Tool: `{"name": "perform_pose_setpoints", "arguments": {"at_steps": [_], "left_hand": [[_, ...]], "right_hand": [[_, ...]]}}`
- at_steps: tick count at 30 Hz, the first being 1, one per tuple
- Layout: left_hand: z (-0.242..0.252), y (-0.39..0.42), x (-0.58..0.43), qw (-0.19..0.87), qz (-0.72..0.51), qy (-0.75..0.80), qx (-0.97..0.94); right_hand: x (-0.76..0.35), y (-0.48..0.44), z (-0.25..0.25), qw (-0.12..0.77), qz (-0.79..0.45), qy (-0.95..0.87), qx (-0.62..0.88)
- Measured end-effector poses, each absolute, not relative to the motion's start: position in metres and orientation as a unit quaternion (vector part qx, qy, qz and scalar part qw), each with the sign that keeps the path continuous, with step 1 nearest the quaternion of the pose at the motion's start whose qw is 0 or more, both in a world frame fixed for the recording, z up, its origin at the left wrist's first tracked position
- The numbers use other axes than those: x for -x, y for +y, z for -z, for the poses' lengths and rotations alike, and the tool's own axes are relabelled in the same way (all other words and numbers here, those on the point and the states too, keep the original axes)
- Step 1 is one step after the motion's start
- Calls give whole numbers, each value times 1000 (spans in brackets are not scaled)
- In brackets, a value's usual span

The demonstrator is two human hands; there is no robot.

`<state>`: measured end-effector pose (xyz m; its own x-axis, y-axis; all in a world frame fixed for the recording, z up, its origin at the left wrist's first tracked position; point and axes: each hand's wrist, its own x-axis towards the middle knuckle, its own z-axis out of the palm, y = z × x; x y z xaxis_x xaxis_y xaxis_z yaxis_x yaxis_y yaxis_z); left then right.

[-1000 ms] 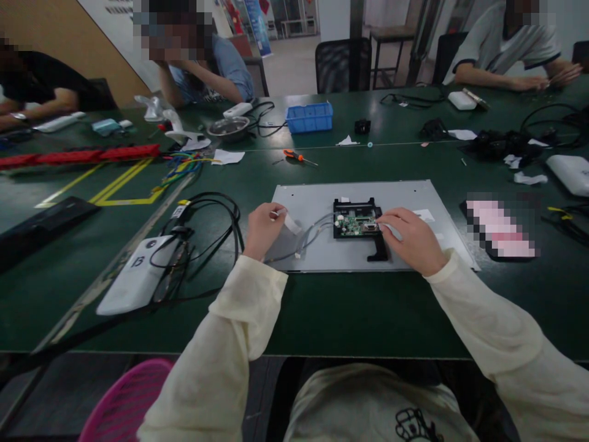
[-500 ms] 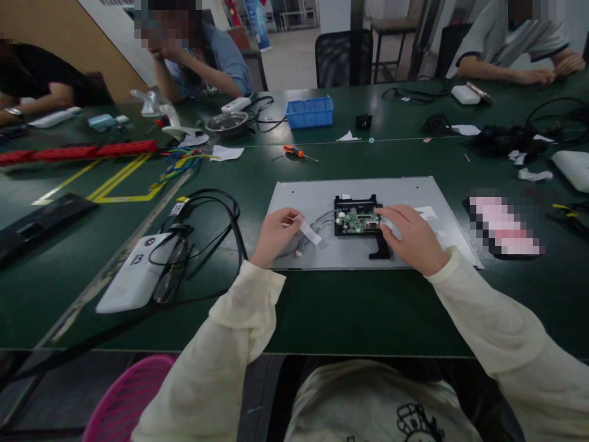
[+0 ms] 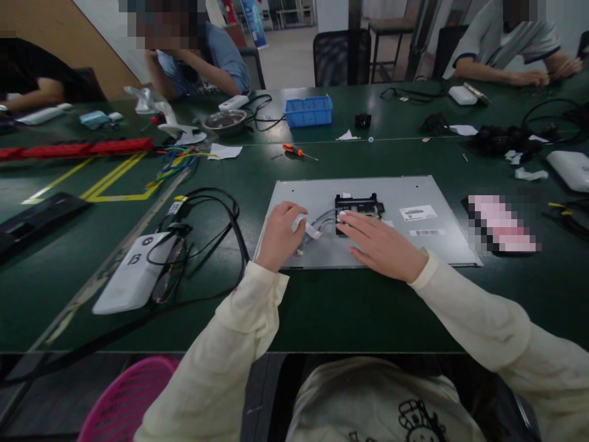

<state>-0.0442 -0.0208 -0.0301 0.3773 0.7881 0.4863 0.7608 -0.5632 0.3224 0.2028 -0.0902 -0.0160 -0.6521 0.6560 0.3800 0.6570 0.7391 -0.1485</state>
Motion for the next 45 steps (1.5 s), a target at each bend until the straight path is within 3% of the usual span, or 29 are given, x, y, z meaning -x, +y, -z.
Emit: {"name": "perform_pose_setpoints", "arguments": {"at_steps": [19, 45], "left_hand": [[38, -23, 40, 70, -208, 437, -872], [36, -20, 41, 150, -232, 453, -847]], "right_hand": [[-164, -80, 41, 227, -6, -927, 298], [-155, -91, 43, 195, -91, -921, 325]]}}
